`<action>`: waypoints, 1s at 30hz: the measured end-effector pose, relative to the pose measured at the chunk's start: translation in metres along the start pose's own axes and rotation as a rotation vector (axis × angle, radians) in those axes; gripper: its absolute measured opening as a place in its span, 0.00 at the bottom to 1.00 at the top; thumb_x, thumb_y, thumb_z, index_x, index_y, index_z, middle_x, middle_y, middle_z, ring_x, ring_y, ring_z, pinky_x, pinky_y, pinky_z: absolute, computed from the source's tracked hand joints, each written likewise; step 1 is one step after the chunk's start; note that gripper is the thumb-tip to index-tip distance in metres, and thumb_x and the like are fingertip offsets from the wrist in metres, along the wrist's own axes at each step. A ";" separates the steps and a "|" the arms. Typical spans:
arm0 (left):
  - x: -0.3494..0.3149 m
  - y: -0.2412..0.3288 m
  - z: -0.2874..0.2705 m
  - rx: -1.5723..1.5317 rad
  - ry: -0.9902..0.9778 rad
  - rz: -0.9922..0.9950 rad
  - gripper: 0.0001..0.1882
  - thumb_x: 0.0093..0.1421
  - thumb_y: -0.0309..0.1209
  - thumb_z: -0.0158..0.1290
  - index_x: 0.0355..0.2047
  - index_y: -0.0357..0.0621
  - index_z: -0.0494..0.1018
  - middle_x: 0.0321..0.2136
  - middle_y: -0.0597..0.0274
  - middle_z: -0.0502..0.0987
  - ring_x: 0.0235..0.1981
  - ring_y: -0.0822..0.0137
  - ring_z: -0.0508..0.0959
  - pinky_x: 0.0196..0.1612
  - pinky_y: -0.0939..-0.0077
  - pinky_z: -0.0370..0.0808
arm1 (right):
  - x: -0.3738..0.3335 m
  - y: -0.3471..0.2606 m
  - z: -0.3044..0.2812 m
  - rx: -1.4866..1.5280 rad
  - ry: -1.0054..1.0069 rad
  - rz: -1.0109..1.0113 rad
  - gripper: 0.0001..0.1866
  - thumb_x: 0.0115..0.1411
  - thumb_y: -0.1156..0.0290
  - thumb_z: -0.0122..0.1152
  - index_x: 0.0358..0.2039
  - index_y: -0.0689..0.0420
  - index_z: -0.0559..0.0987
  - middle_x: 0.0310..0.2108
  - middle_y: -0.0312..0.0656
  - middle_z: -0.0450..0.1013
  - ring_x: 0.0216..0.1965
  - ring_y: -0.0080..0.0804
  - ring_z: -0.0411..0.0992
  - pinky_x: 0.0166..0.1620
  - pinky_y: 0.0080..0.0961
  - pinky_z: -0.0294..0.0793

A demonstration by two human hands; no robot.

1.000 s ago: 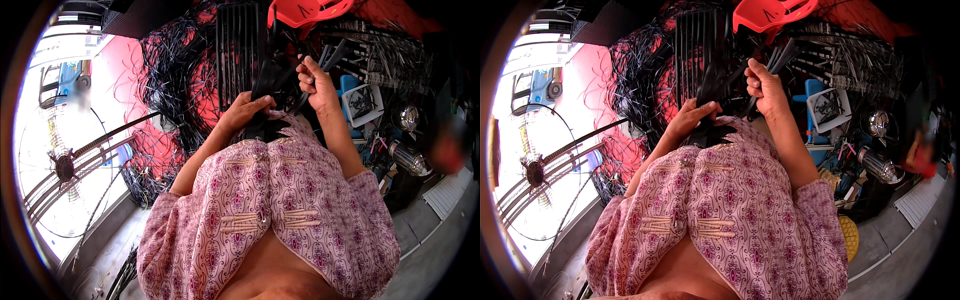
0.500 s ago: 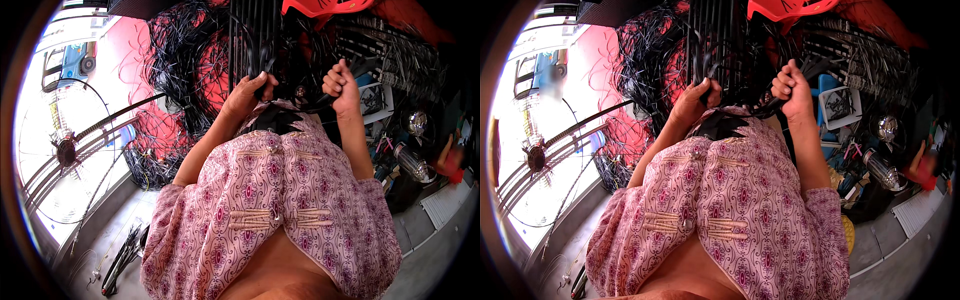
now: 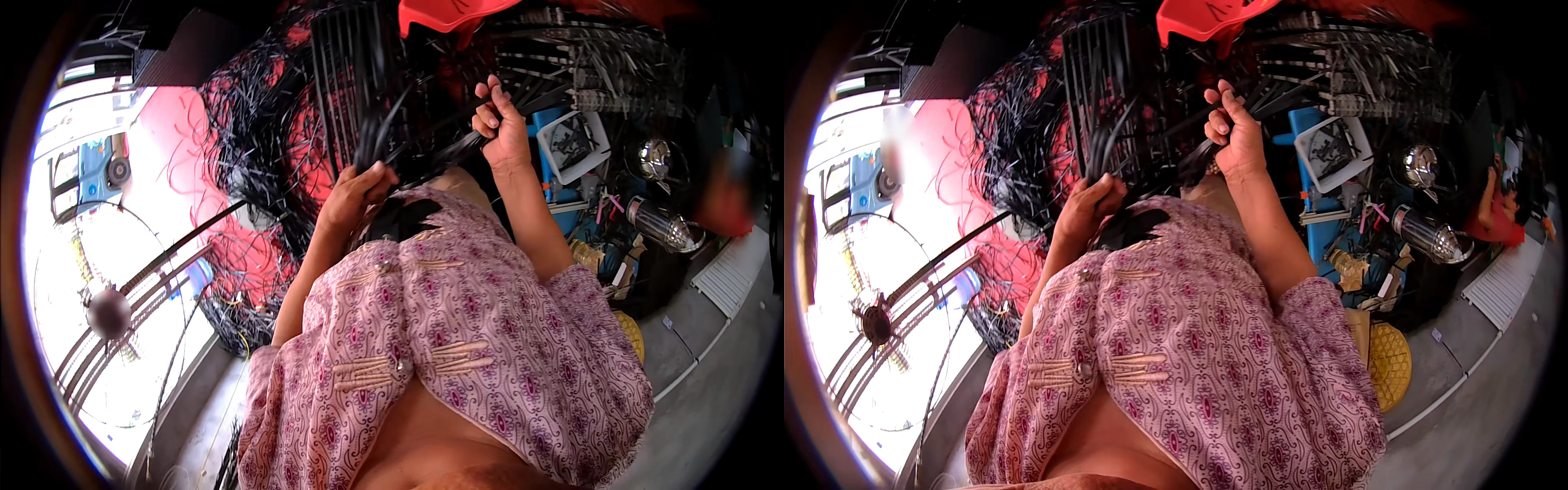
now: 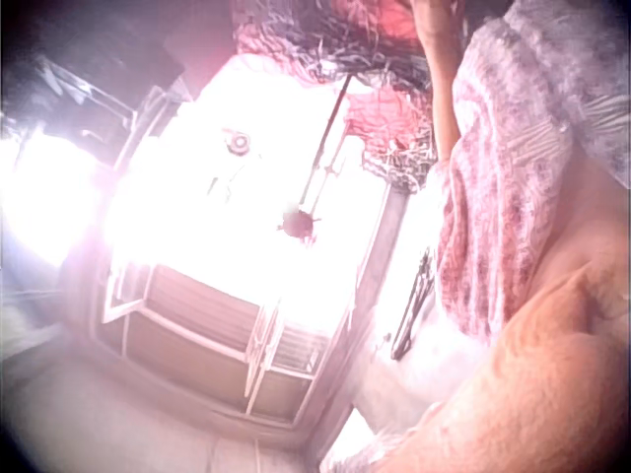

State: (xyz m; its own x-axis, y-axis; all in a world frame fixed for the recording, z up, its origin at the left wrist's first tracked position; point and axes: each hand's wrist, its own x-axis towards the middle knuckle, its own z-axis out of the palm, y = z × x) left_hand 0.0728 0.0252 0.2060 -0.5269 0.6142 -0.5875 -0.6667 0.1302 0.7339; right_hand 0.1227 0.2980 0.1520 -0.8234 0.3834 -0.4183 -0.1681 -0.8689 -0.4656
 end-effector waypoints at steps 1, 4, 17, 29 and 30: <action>0.000 -0.004 -0.003 -0.033 0.003 0.007 0.17 0.67 0.39 0.47 0.30 0.37 0.75 0.13 0.76 0.59 0.15 0.81 0.56 0.19 0.81 0.51 | 0.003 -0.010 -0.002 -0.018 0.012 -0.058 0.09 0.64 0.65 0.58 0.43 0.51 0.78 0.37 0.37 0.77 0.16 0.13 0.57 0.18 0.13 0.52; 0.002 -0.014 -0.014 -0.058 -0.015 0.041 0.17 0.68 0.38 0.45 0.30 0.37 0.74 0.13 0.76 0.59 0.15 0.80 0.56 0.20 0.81 0.51 | 0.007 -0.040 -0.004 -0.050 0.032 -0.191 0.10 0.64 0.65 0.58 0.45 0.51 0.78 0.37 0.37 0.77 0.16 0.13 0.58 0.18 0.13 0.52; -0.006 -0.017 -0.032 -0.033 0.075 0.108 0.19 0.67 0.40 0.45 0.21 0.44 0.68 0.11 0.76 0.58 0.14 0.80 0.56 0.21 0.80 0.51 | -0.001 -0.145 -0.004 -0.089 0.102 -0.518 0.10 0.63 0.66 0.59 0.45 0.51 0.77 0.36 0.40 0.77 0.18 0.15 0.60 0.19 0.14 0.55; -0.008 -0.018 -0.036 -0.250 0.085 0.137 0.15 0.67 0.36 0.45 0.26 0.40 0.67 0.14 0.73 0.56 0.16 0.78 0.55 0.21 0.79 0.52 | -0.017 -0.237 -0.008 -0.172 0.122 -0.819 0.11 0.60 0.63 0.63 0.40 0.52 0.80 0.31 0.36 0.75 0.21 0.17 0.62 0.19 0.15 0.56; -0.008 -0.016 -0.034 -0.254 0.093 0.144 0.15 0.67 0.36 0.45 0.26 0.40 0.67 0.14 0.73 0.55 0.16 0.78 0.55 0.22 0.79 0.52 | -0.020 -0.244 -0.009 -0.171 0.126 -0.841 0.11 0.60 0.63 0.63 0.41 0.52 0.80 0.31 0.36 0.75 0.21 0.17 0.62 0.19 0.15 0.56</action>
State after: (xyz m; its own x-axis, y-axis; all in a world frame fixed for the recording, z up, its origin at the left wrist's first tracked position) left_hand 0.0699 -0.0088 0.1871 -0.6640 0.5365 -0.5209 -0.6859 -0.1595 0.7100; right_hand 0.1855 0.5053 0.2667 -0.3948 0.9179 0.0390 -0.6022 -0.2265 -0.7655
